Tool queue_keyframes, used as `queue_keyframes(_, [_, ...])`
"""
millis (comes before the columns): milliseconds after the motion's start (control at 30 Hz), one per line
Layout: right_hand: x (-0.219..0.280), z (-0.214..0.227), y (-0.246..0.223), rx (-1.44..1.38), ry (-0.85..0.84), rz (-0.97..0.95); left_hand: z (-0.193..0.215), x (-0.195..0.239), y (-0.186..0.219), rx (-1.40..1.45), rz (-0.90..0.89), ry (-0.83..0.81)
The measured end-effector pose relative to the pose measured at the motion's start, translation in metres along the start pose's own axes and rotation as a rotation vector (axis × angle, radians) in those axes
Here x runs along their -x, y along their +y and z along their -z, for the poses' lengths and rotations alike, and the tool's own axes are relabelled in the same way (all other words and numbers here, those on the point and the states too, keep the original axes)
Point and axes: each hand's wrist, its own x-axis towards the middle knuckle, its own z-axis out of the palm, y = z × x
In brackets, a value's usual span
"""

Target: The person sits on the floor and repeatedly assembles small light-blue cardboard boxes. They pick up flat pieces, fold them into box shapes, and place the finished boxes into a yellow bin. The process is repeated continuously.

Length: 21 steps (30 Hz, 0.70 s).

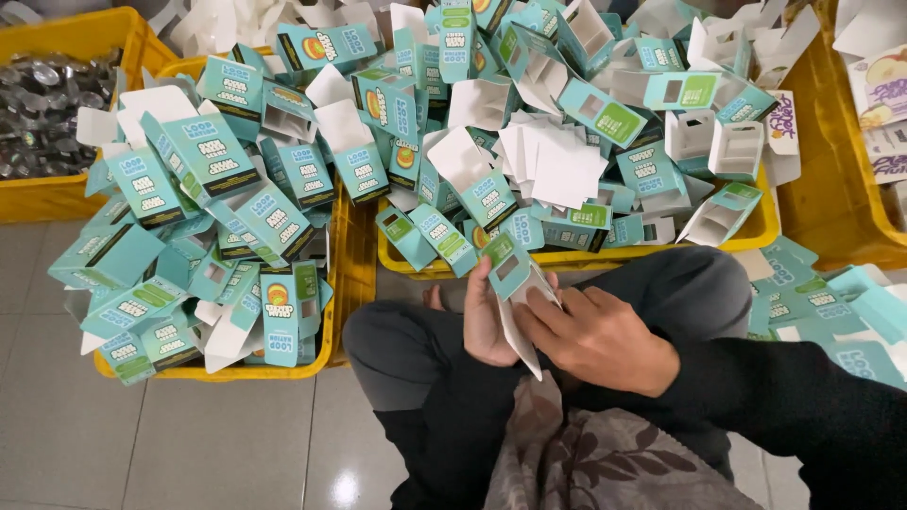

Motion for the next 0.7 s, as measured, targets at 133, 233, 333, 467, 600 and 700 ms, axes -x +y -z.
queue_keyframes(133, [-0.012,0.007,-0.004,0.109,-0.048,-0.043,-0.008,0.004,-0.001,-0.067,-0.036,-0.020])
queue_keyframes(233, [-0.009,0.000,-0.008,0.155,-0.089,-0.081,-0.008,0.007,-0.004,-0.084,-0.045,-0.014])
queue_keyframes(333, [-0.008,-0.001,-0.008,0.173,-0.110,-0.071,-0.008,0.008,-0.001,-0.158,-0.056,-0.049])
queue_keyframes(467, [-0.013,0.007,-0.005,0.102,-0.046,-0.041,-0.015,0.017,0.003,-0.225,-0.102,-0.071])
queue_keyframes(600, [-0.011,0.000,-0.004,0.098,-0.033,0.005,0.012,-0.002,0.004,-0.237,-0.142,0.000])
queue_keyframes(700, [0.002,-0.005,-0.004,0.005,-0.150,0.010,-0.005,0.013,-0.009,-0.195,-0.165,-0.136])
